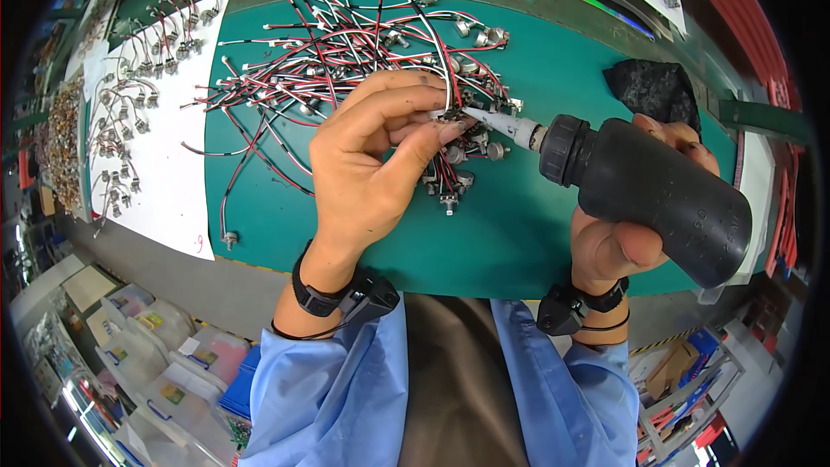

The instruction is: The person picks up a wire assembly from a pile, applies a substance to the connector using a squeeze bottle, and places the component onto a white sheet, repeating the process for several assemblies.

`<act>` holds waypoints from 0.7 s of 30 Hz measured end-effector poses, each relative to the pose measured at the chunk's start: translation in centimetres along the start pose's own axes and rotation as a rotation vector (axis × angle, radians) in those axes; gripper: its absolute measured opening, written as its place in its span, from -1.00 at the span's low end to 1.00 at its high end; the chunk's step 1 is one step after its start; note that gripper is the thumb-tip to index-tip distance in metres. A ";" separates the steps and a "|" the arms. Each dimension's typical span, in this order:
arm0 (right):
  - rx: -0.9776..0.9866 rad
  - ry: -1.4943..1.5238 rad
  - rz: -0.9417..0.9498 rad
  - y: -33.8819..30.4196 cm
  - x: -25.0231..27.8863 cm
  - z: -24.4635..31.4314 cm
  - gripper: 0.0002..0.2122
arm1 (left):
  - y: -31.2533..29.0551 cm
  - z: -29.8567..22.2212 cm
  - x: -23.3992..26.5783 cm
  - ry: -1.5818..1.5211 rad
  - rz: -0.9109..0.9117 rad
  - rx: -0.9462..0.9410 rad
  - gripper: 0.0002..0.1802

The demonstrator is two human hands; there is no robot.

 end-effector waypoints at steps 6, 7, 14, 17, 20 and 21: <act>0.051 0.004 0.008 -0.3 0.0 -0.2 -0.24 | 0.0 -0.1 -0.2 -0.038 -0.001 0.010 -0.78; 0.086 0.012 0.016 -0.4 0.1 -0.3 -0.24 | 0.1 -0.2 -0.3 -0.045 -0.002 0.007 -0.78; 0.039 0.018 0.053 0.0 -0.1 0.3 -0.22 | 0.0 0.0 -0.2 -0.042 0.003 0.025 -0.78; 0.048 0.007 0.088 0.1 -0.2 0.4 -0.22 | -0.1 0.1 -0.1 -0.028 -0.007 0.025 -0.77; 0.060 -0.011 0.029 0.0 -0.2 0.4 -0.23 | -0.1 0.2 0.0 0.016 0.002 0.009 -0.76; 0.060 -0.011 0.029 0.0 -0.2 0.4 -0.23 | -0.1 0.3 0.0 0.016 0.002 0.009 -0.76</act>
Point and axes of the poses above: each hand's wrist, its own y-axis towards the middle knuckle, its own x-axis out of the back of the hand, z = x × y, the point moved 5 cm from there along y, towards the middle knuckle, and after that the axes turned 3 degrees about -z, right-handed, at the moved point
